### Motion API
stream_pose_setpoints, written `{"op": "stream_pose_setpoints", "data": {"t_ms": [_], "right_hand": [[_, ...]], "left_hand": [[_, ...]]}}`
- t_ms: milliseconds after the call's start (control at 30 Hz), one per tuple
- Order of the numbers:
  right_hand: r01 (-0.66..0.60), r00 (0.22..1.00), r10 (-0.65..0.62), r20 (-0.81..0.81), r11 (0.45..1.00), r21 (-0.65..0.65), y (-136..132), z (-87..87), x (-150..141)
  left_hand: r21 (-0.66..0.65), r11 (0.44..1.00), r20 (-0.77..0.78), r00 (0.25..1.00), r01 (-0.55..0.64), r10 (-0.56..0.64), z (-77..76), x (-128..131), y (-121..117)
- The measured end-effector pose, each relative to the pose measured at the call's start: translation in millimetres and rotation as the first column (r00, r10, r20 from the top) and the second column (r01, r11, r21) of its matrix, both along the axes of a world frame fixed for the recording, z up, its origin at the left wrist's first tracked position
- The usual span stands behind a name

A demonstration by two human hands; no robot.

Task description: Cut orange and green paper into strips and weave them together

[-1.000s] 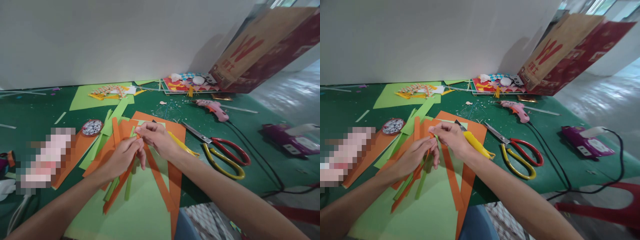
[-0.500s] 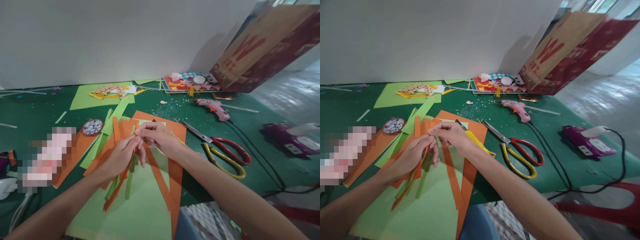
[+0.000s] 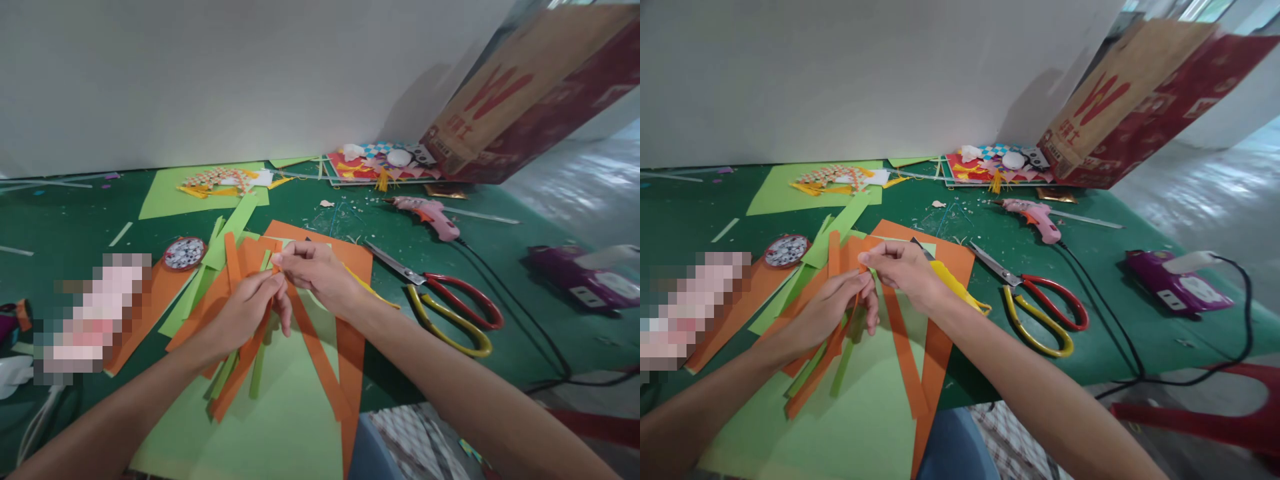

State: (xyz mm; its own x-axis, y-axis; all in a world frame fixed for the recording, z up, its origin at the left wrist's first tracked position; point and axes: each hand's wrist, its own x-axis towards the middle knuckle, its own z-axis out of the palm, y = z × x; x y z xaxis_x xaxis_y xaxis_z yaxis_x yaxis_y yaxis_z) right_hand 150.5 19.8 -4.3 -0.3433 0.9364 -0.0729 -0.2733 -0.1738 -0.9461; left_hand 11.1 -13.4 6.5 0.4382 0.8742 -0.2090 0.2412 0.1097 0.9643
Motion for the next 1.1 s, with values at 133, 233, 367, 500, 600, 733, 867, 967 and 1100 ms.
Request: {"op": "stream_pose_setpoints", "data": {"t_ms": [133,233,367,500,600,733,867,967,1100], "right_hand": [[0.025,1.000,-0.025,-0.016,1.000,-0.001,0.2,-0.4,0.0],[0.032,0.999,-0.032,-0.021,0.999,-0.001,0.6,-0.4,0.6],[0.052,0.998,-0.051,-0.046,0.999,0.016,1.6,-0.3,1.9],[0.090,0.994,-0.087,-0.060,0.995,0.042,2.8,1.2,3.9],[0.104,0.992,-0.101,-0.071,0.994,0.044,3.4,2.0,5.1],[0.040,0.998,-0.040,-0.049,0.999,0.005,2.8,3.0,6.4],[-0.099,0.995,0.100,0.027,0.994,-0.036,1.3,5.1,6.4],[-0.112,0.993,0.113,0.028,0.993,-0.042,0.8,4.7,5.2],[-0.112,0.994,0.111,-0.016,0.993,-0.046,0.5,2.5,2.9]], "left_hand": [[-0.009,1.000,-0.002,1.000,0.007,-0.007,-1.0,-0.9,-1.0],[-0.008,1.000,-0.007,1.000,0.013,-0.013,-0.6,-1.4,-1.3],[-0.003,1.000,-0.030,0.999,0.023,-0.023,-0.2,-1.3,-0.4],[-0.015,0.999,-0.021,0.999,0.036,-0.037,-1.2,-0.7,-0.1],[-0.029,0.999,0.010,0.999,0.032,-0.032,-1.9,-0.5,-0.9],[-0.001,1.000,0.043,0.999,0.031,-0.031,-1.9,-1.0,-1.2],[0.009,1.000,0.097,0.995,0.001,-0.002,-2.2,-2.0,0.6],[-0.002,1.000,0.106,0.994,-0.007,0.007,-1.8,-2.1,0.9],[0.007,1.000,0.046,0.999,0.003,-0.003,0.9,-1.2,-0.2]]}}
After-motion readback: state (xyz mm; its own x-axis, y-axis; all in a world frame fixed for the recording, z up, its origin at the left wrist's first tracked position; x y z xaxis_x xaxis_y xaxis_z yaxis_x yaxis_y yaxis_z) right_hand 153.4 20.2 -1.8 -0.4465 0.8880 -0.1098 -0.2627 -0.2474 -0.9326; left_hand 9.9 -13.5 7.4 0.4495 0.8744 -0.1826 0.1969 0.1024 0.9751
